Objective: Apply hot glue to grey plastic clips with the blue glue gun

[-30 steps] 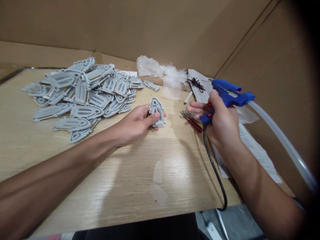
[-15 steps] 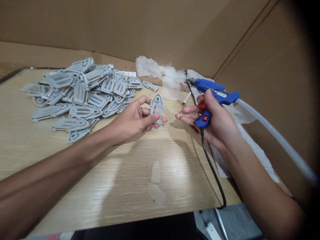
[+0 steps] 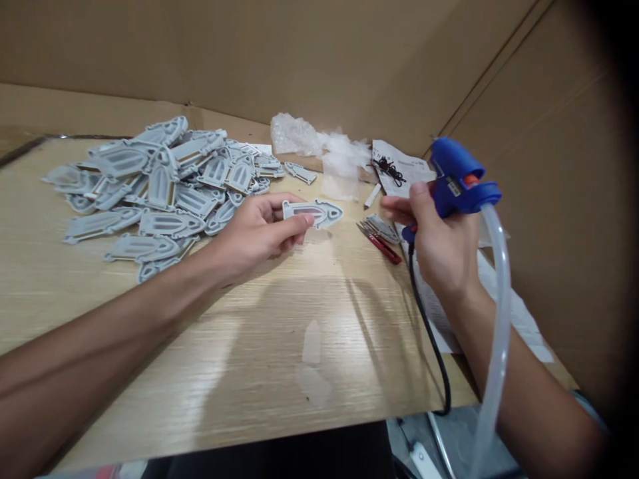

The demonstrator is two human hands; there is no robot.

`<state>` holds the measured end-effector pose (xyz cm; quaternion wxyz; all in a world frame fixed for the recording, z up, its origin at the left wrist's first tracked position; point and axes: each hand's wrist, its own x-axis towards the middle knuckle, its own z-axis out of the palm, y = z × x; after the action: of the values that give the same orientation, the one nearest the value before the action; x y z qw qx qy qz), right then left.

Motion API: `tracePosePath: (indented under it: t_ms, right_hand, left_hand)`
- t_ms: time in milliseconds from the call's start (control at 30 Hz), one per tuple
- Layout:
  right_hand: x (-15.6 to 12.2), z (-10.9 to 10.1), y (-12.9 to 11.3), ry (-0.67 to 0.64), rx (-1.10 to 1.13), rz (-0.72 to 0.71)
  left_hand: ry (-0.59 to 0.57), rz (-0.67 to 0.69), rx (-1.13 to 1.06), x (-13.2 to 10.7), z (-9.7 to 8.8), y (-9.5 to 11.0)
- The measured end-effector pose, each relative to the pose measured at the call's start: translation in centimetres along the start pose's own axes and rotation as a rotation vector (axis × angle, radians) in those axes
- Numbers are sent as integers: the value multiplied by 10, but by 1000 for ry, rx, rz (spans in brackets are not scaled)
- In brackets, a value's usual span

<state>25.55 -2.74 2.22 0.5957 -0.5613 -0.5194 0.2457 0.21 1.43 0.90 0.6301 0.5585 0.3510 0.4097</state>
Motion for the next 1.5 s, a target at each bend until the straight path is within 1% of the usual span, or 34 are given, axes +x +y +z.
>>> tracePosePath:
  t_ms: [67,133,200,300,433,500,600,700,767,900,1033,1200,1500]
  right_hand:
    - [-10,9,-3,-33,-22,-28]
    - [-19,15,-5,-126,-72,-33]
    - [-26,18,-7,-188,-120,-34]
    - [-28,17,-6,-219,-138,-19]
    - [-25,16,-4,-255,-86,13]
    - [-26,18,-4,-286,-28,46]
    - [-29,23,-5,-330,71,104]
    - [-33,25,-5,-405,176,188]
    - [-33,24,-3,-464,219,228]
    - [-34,21,4,-568,266,258]
    - [-35,20,10,-672,302,290]
    - [-35,21,12,-735,325,311]
    - [-34,24,13,-724,256,297]
  left_hand:
    - [-47,6,25,-1,0,-1]
    - [-95,9,58,-3,1,-2]
    - [-130,9,95,-4,2,-1]
    - [-176,15,116,-6,1,1]
    - [-246,58,49,-6,0,2]
    - [-268,41,-15,-5,0,2]
    - [-240,-15,-160,-4,0,2]
    - [-208,-56,-272,-2,-3,3]
    - [-211,-60,-274,-2,-7,6]
    - [-230,-25,-238,-1,-15,10]
    - [-263,-25,-243,2,-19,6]
    - [-261,-28,-259,6,-22,-2]
    - [-305,-16,-267,10,-26,-12]
